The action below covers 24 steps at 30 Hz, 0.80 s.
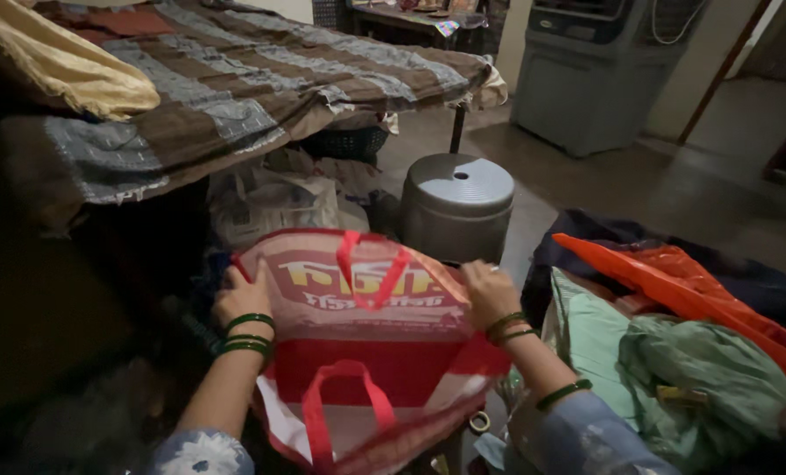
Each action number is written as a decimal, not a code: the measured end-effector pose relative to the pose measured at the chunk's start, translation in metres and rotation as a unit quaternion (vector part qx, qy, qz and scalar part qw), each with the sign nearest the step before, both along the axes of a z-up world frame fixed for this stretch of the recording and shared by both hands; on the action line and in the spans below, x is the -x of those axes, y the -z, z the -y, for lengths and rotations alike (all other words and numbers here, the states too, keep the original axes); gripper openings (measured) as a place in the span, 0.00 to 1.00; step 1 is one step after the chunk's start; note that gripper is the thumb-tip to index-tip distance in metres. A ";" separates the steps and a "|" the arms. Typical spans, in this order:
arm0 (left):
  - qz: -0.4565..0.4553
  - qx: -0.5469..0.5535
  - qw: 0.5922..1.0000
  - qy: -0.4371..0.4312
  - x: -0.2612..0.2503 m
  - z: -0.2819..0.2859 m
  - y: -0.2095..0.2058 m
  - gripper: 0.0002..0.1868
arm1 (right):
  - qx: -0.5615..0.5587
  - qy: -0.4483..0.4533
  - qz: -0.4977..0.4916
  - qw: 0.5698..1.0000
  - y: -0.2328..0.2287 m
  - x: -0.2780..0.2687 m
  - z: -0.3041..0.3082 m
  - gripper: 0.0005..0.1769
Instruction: The person sits on the floor and unpacks a red and white shopping bag, removing various items including folded clothes, a plastic-wrapped pillow, a roll of tape, and an orange plastic bag. They place the items onto a pile on the floor beside them.
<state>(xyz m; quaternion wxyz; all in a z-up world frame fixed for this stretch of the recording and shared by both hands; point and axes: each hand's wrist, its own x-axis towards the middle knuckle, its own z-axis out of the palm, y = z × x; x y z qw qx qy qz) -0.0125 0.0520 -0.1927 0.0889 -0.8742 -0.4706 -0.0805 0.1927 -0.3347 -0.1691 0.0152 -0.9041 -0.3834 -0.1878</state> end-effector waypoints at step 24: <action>0.068 0.086 0.994 0.024 -0.029 -0.075 -0.023 0.29 | 0.194 0.041 0.261 0.945 0.028 -0.133 0.051 0.26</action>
